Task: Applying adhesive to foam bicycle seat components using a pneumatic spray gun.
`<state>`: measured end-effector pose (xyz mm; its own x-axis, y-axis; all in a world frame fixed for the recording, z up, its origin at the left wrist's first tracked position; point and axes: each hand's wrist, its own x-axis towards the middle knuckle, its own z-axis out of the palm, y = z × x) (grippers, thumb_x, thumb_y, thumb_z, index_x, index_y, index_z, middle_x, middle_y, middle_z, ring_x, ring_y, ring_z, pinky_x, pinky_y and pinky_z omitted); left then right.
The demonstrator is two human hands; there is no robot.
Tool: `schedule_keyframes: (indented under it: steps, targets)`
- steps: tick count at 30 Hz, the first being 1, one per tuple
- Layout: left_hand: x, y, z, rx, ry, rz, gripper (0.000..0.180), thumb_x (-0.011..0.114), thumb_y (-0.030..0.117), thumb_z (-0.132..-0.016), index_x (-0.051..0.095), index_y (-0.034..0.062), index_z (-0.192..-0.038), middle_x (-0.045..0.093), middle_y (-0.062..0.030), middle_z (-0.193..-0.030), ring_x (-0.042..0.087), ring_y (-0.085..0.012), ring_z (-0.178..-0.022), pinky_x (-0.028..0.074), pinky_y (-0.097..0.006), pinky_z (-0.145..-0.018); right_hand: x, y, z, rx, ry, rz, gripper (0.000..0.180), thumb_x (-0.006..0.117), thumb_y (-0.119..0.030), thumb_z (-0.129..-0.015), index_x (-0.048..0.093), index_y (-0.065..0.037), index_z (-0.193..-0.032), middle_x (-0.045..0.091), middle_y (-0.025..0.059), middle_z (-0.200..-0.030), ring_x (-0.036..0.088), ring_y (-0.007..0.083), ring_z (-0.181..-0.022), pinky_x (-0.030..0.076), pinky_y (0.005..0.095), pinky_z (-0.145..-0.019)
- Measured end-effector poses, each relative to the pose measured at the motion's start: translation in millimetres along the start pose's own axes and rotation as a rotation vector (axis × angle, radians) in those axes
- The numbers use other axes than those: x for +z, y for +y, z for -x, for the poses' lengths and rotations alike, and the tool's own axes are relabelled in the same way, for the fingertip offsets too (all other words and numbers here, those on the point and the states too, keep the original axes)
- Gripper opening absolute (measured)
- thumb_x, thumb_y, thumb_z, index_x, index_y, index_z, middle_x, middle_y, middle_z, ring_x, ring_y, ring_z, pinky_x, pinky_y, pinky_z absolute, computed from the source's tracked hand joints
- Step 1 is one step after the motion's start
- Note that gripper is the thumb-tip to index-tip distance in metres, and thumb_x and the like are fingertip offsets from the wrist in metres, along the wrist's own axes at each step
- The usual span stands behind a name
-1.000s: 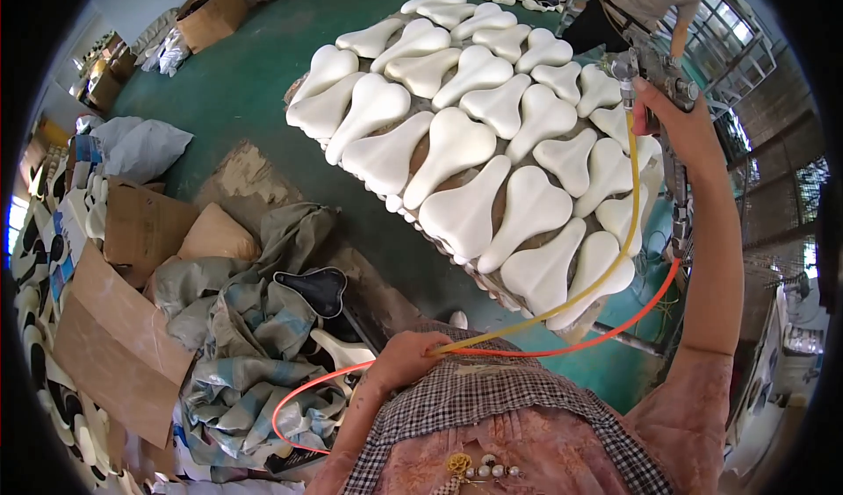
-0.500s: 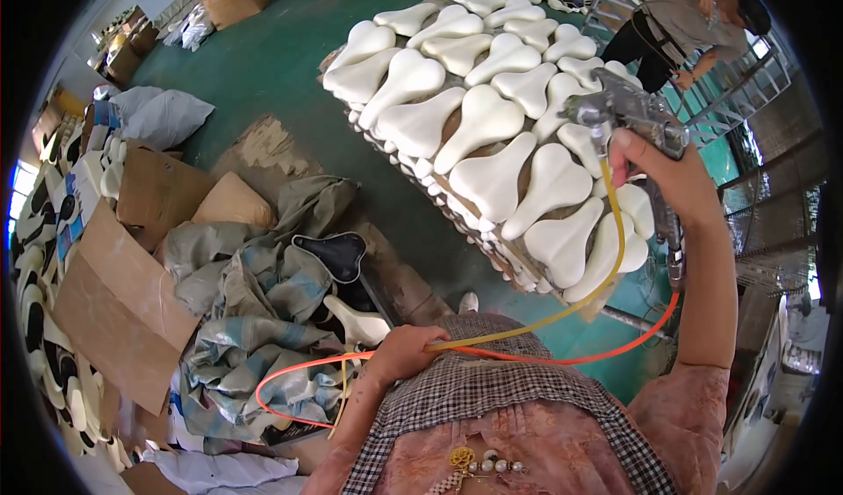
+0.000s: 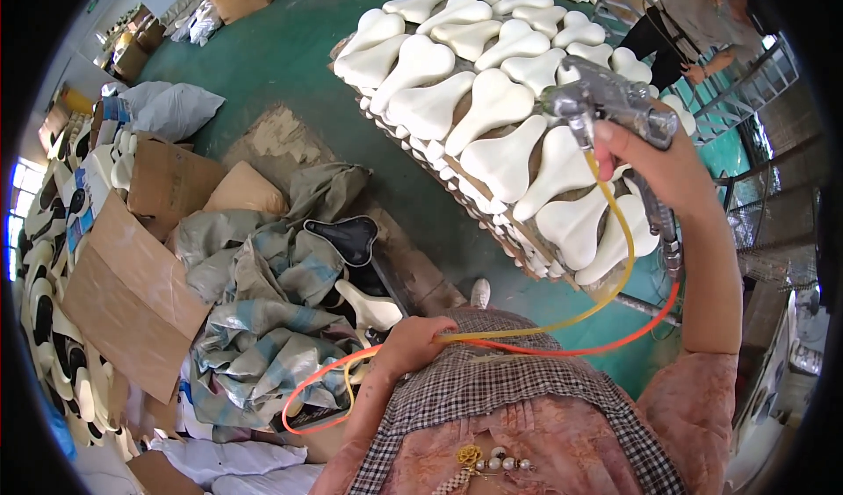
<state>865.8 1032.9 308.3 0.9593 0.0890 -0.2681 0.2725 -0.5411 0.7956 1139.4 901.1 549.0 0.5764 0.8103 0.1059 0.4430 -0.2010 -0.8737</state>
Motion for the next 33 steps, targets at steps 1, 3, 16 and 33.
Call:
schedule_keyframes:
  steps: [1, 3, 16, 33]
  targets:
    - [-1.1, 2.5, -2.6, -0.012, -0.007, 0.009, 0.023, 0.056, 0.023, -0.077, 0.061, 0.0137, -0.097, 0.063, -0.0136, -0.085, 0.059, -0.0342, -0.08, 0.047, -0.041, -0.069, -7.2, 2.6, 2.9, -0.003, 0.003, 0.0, 0.021, 0.062, -0.021, -0.083, 0.055, -0.002, -0.083, 0.056, 0.0022, -0.062, 0.054, 0.008, -0.055, 0.043, 0.0223, -0.054]
    - [-1.5, 6.7, -4.5, -0.029, -0.022, -0.004, 0.023, 0.056, 0.023, -0.077, 0.061, 0.0136, -0.097, 0.063, -0.0135, -0.085, 0.059, -0.0341, -0.08, 0.047, -0.041, -0.069, -20.5, 7.2, 13.7, 0.069, 0.016, -0.03, 0.021, 0.062, -0.021, -0.083, 0.055, -0.002, -0.083, 0.056, 0.002, -0.062, 0.053, 0.0076, -0.055, 0.043, 0.0223, -0.054]
    - [5.7, 28.1, -45.0, 0.016, -0.13, 0.001, 0.029, 0.059, 0.022, -0.078, 0.06, 0.0085, -0.104, 0.063, -0.0157, -0.088, 0.061, -0.032, -0.083, 0.047, -0.034, -0.07, -124.3, 45.6, 25.3, 0.167, 0.484, 0.167, 0.024, 0.062, -0.025, -0.084, 0.059, -0.004, -0.073, 0.057, 0.0022, -0.063, 0.054, 0.0099, -0.056, 0.043, 0.0242, -0.054]
    - [9.9, 31.5, -52.8, 0.067, -0.147, -0.009, 0.027, 0.056, 0.023, -0.078, 0.06, 0.0087, -0.101, 0.063, -0.0154, -0.089, 0.06, -0.0341, -0.083, 0.047, -0.036, -0.07, -105.3, 43.7, 48.1, 0.211, 0.381, 0.1, 0.021, 0.064, -0.023, -0.082, 0.057, -0.003, -0.08, 0.058, 0.0019, -0.063, 0.055, 0.009, -0.056, 0.044, 0.0227, -0.055]
